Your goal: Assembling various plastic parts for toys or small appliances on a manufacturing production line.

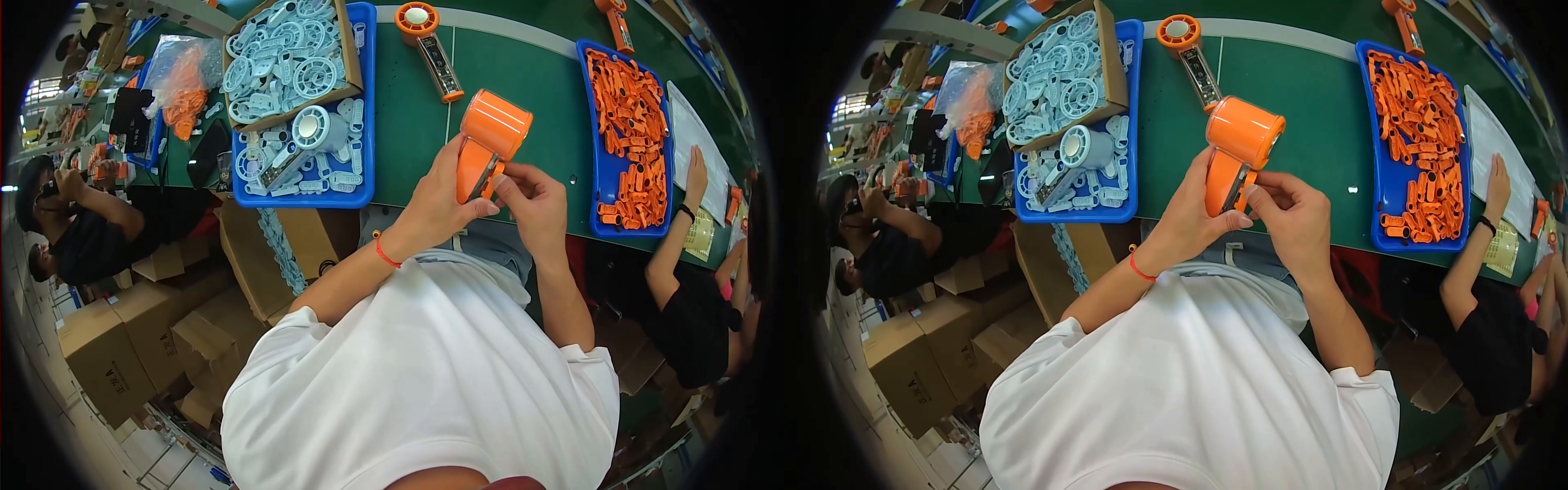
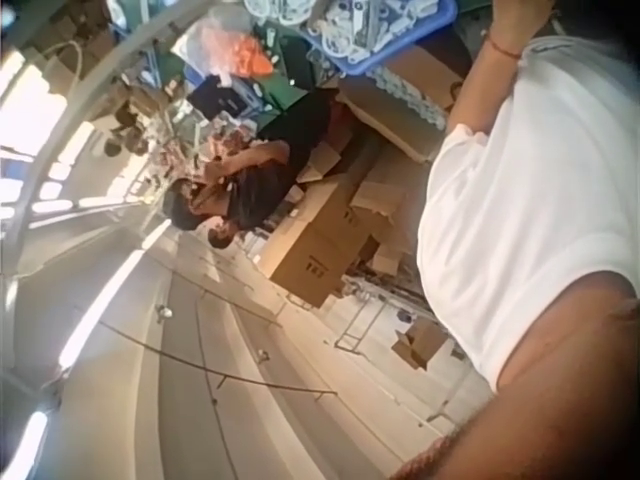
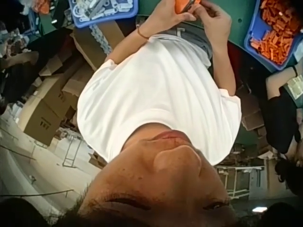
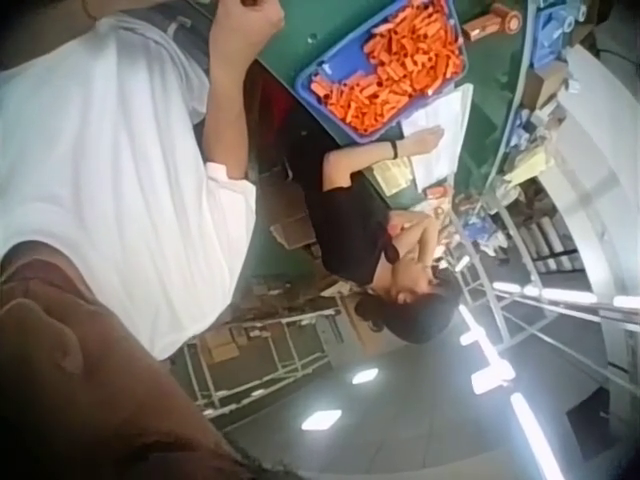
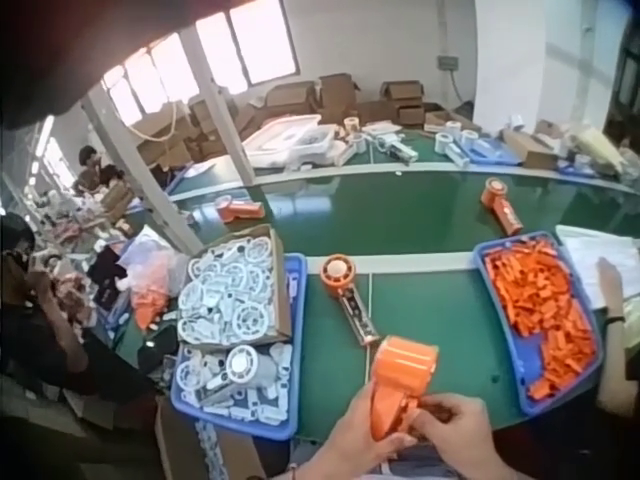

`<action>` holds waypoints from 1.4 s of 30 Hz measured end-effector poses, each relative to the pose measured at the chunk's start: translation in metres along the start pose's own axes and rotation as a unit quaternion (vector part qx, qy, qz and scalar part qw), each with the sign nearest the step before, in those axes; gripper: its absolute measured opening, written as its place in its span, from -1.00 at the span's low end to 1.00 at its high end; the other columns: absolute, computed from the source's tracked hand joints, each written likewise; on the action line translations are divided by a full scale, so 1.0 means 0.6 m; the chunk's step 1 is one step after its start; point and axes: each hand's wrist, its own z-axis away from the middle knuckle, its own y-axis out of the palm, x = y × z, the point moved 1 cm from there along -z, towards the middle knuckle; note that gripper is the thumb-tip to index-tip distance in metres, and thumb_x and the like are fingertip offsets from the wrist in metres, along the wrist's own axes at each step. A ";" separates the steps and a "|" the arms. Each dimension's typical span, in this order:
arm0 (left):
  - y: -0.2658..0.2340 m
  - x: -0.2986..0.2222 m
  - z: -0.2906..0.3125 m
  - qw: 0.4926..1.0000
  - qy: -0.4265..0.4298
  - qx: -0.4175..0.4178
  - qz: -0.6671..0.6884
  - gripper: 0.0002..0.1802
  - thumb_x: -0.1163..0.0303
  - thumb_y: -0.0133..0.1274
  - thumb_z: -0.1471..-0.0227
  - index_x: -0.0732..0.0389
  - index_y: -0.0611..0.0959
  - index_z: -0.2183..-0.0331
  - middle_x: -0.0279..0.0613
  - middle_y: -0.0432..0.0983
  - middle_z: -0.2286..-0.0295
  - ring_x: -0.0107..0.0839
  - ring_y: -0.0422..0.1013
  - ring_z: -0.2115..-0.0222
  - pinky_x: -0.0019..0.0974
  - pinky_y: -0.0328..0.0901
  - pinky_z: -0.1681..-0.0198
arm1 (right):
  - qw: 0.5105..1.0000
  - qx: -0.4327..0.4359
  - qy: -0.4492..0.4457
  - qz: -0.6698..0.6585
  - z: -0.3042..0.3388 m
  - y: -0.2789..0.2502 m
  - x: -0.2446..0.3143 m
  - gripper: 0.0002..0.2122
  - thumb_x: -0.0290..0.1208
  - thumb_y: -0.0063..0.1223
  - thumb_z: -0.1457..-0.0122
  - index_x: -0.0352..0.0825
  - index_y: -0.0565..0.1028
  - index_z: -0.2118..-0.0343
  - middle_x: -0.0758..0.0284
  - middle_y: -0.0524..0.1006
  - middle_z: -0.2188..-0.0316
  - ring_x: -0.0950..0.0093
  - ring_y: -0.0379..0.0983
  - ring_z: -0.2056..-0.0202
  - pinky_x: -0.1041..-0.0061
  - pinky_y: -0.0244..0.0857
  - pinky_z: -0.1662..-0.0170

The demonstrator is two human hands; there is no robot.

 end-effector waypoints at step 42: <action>0.005 -0.021 -0.011 0.999 0.036 0.020 0.021 -0.37 0.30 0.10 0.16 0.41 0.27 0.09 0.07 0.43 0.39 -0.05 0.45 0.39 -0.20 0.34 0.32 | 0.946 0.140 0.002 -0.293 -0.018 0.021 -0.036 -0.24 0.09 0.12 0.05 -0.42 0.17 -0.08 0.17 0.29 -0.04 0.42 0.31 0.01 0.42 0.24 -0.03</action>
